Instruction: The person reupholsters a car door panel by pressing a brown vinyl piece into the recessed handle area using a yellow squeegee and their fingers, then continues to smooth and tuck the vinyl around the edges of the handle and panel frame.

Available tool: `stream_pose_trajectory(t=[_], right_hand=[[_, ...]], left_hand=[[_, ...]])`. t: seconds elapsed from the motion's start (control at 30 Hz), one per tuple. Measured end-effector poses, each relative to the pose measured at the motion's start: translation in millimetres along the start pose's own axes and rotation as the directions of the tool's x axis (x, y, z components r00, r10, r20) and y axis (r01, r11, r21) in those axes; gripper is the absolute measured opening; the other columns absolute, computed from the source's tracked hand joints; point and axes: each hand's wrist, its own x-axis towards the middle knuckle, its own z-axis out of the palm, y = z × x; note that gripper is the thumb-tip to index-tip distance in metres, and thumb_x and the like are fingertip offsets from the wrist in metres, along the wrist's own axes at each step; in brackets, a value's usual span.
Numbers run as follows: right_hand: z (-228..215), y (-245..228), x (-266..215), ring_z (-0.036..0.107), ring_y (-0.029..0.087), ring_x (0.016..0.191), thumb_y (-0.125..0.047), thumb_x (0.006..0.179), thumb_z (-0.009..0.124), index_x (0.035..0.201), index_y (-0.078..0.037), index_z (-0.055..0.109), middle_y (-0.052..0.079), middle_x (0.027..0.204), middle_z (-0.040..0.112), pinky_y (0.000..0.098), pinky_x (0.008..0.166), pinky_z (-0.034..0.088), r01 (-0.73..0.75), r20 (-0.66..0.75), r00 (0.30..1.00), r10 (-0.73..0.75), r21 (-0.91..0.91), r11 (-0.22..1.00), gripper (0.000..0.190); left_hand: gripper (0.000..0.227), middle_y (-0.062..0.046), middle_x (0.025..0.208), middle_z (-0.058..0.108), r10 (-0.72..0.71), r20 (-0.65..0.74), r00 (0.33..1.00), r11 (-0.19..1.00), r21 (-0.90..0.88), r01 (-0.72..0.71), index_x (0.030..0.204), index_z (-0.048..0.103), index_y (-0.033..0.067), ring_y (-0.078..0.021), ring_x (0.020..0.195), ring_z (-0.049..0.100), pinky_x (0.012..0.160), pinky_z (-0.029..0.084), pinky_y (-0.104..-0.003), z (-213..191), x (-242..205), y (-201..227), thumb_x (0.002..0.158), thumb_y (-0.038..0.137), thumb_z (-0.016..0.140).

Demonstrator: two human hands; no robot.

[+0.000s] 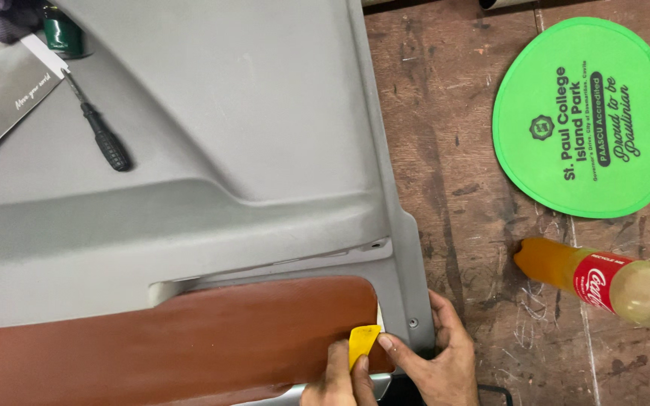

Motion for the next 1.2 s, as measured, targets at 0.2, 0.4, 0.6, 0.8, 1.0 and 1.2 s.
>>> stream_pose_trajectory(t=[0.2,0.4,0.6,0.8,1.0,1.2], right_hand=[[2.0,-0.1,0.0,0.076,0.024,0.105,0.0,0.065,0.085,0.138,0.002,0.05,0.02,0.113,0.076,0.0391,0.088,0.065,-0.019,-0.011,1.0,0.019,-0.011,1.0,0.081],[3.5,-0.2,-0.8,0.076,0.025,0.105,-0.001,0.065,0.084,0.139,0.002,0.05,0.02,0.116,0.074,0.0396,0.087,0.064,-0.012,-0.015,1.0,0.012,-0.029,1.0,0.082],[-0.3,-1.8,0.2,0.078,0.023,0.101,-0.003,0.065,0.086,0.137,0.003,0.051,0.02,0.11,0.077,0.0372,0.086,0.065,-0.026,0.007,1.0,0.027,-0.086,0.996,0.08],[1.8,-5.5,1.6,0.079,0.023,0.097,-0.005,0.065,0.087,0.133,0.004,0.052,0.019,0.105,0.079,0.0362,0.083,0.064,0.003,0.013,1.0,-0.001,-0.107,0.994,0.077],[-4.0,26.5,-4.0,0.079,0.025,0.095,-0.008,0.068,0.082,0.13,0.005,0.056,0.021,0.105,0.079,0.0388,0.084,0.063,0.023,0.007,1.0,-0.023,-0.092,0.995,0.069],[-25.8,57.1,7.0,0.073,0.029,0.119,-0.007,0.087,0.069,0.142,0.008,0.053,0.028,0.122,0.074,0.0397,0.103,0.052,0.271,0.057,0.96,-0.273,0.027,0.962,0.059]], left_hand=[[0.037,-0.018,0.079,0.078,-0.078,0.045,0.996,0.997,-0.012,0.079,0.117,0.07,0.0067,-0.0328,0.067,0.081,0.065,0.064,-0.043,-1.6,4.1,5.2,0.08,0.008,0.071],[0.039,-0.018,0.084,0.078,0.051,-0.021,0.998,0.996,-0.072,-0.053,0.116,0.067,0.0024,-0.0296,0.069,0.08,0.065,0.063,-0.039,-7.2,8.2,10.9,0.078,0.004,0.066],[0.041,-0.009,0.061,0.068,-0.299,0.182,0.937,0.944,-0.089,0.318,0.116,0.07,0.0112,-0.0223,0.049,0.074,0.054,0.06,-0.037,-7.6,11.3,19.7,0.076,0.006,0.065],[0.04,-0.008,0.059,0.07,-0.316,0.2,0.928,0.933,-0.113,0.342,0.117,0.071,0.0121,-0.0202,0.048,0.075,0.055,0.061,-0.035,-10.9,20.9,18.2,0.078,0.01,0.065],[0.036,-0.01,0.076,0.074,-0.248,0.398,0.883,0.931,-0.155,0.331,0.126,0.066,0.0117,-0.0242,0.065,0.077,0.065,0.063,-0.037,-1.6,33.6,52.8,0.091,0.017,0.059],[0.036,-0.01,0.088,0.072,-0.048,0.479,0.877,0.966,-0.199,0.162,0.125,0.067,0.0114,-0.0268,0.077,0.073,0.069,0.06,-0.041,11.3,51.6,108.5,0.09,0.017,0.061]])
